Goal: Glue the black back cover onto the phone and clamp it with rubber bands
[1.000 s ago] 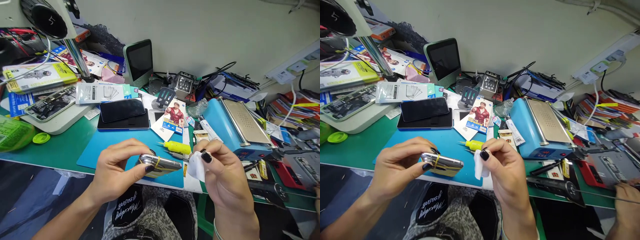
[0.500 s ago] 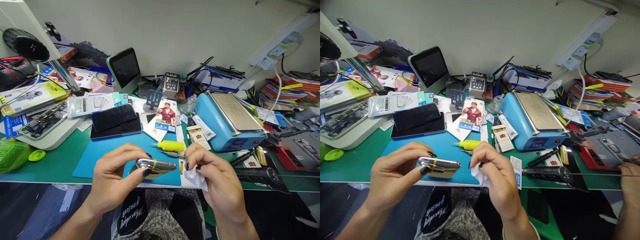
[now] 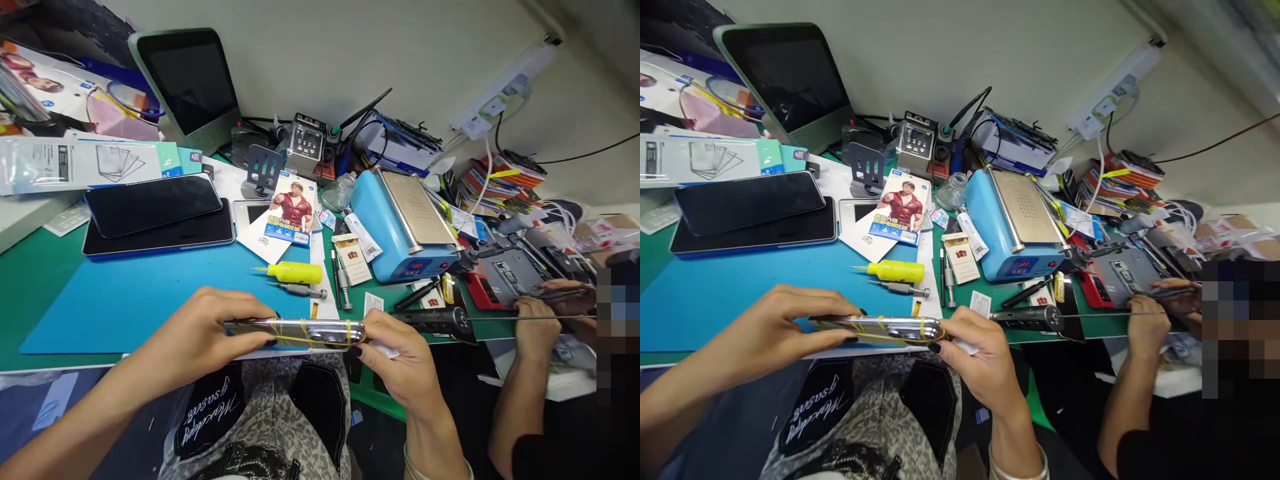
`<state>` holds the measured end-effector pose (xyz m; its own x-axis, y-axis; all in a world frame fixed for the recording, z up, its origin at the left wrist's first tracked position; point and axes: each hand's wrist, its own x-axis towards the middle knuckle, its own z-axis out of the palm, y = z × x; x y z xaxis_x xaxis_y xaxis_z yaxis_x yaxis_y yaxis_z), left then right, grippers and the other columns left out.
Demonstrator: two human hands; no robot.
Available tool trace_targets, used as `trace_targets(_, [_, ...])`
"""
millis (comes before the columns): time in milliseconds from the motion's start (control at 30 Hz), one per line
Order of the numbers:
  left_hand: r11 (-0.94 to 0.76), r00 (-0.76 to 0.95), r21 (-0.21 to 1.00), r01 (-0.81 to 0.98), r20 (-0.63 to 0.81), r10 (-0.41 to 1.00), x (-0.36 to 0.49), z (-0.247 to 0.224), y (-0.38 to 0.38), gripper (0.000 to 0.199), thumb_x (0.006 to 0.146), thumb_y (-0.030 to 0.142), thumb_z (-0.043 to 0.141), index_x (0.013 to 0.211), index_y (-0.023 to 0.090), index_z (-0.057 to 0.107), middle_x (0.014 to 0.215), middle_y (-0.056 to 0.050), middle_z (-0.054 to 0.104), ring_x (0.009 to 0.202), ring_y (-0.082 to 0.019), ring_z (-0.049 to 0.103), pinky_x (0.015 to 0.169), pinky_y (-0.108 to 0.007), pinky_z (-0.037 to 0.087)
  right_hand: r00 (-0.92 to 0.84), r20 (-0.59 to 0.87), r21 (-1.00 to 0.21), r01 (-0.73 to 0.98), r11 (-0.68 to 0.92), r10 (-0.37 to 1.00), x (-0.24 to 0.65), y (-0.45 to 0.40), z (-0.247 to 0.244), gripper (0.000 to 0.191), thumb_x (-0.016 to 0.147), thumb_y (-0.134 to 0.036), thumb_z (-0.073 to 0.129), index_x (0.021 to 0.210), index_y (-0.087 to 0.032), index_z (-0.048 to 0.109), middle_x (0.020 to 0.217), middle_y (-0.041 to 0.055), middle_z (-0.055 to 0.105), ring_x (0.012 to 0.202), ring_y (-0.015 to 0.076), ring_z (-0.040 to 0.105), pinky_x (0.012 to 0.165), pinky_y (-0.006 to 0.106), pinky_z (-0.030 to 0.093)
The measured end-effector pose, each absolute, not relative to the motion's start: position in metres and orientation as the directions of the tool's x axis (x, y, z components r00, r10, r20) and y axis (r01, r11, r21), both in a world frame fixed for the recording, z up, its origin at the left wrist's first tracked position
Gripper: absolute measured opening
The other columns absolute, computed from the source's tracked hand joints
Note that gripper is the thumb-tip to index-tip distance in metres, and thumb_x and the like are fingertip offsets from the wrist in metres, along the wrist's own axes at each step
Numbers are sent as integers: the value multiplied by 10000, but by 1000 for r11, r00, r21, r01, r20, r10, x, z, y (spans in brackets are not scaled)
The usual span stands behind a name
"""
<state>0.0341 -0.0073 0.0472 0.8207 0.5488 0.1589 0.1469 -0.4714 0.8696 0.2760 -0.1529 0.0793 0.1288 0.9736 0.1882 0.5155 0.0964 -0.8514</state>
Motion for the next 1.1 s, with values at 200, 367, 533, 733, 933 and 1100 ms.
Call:
trace_targets(200, [-455, 764, 881, 126, 207, 611, 15, 50, -9, 103, 873, 182, 633, 910, 245, 706, 828, 39, 717, 746, -88, 634, 657, -164, 470, 144, 151, -876, 479, 65, 978, 268, -146, 63, 239, 799, -116, 651, 944, -256, 780, 669, 0, 575, 599, 129, 533, 537, 240, 405])
trace_targets(367, [-487, 736, 864, 127, 247, 631, 13, 55, -4, 87, 862, 160, 643, 882, 221, 703, 786, 31, 704, 722, -81, 605, 647, -168, 451, 159, 84, -863, 504, -8, 984, 261, -136, 50, 227, 776, -108, 642, 909, -233, 777, 706, 10, 617, 640, 143, 580, 576, 246, 447])
trace_targets(533, [-427, 727, 886, 182, 171, 665, 9, 49, 3, 107, 853, 153, 641, 872, 207, 732, 744, 22, 692, 647, -66, 579, 565, -150, 420, 383, 186, -883, 470, -17, 905, 270, -138, 50, 209, 744, -78, 695, 862, -248, 729, 782, -9, 637, 715, 131, 605, 632, 219, 479])
trace_targets(733, [-276, 660, 943, 186, 88, 746, 8, 37, 5, 115, 774, 125, 694, 809, 217, 753, 729, 25, 704, 589, -66, 572, 510, -162, 392, 310, 378, -871, 439, 222, 872, 235, -118, 76, 350, 751, 18, 681, 961, -260, 712, 926, 16, 646, 907, 153, 609, 735, 243, 517])
trace_targets(933, [-22, 595, 998, 64, -21, 804, 13, 25, 2, 81, 723, 137, 716, 774, 188, 752, 812, -27, 736, 724, -140, 662, 601, -198, 483, 66, 387, -744, 612, 269, 920, 202, -83, 71, 214, 813, -6, 645, 901, -184, 727, 923, 37, 657, 871, 134, 627, 762, 261, 508])
trace_targets(1100, [47, 638, 997, 67, -79, 766, 14, 26, 2, 81, 752, 147, 692, 802, 170, 751, 820, -44, 738, 696, -138, 652, 574, -208, 468, 72, 189, -747, 658, 96, 979, 207, -78, 73, 127, 803, -75, 692, 848, -180, 747, 833, 34, 675, 835, 162, 625, 754, 303, 492])
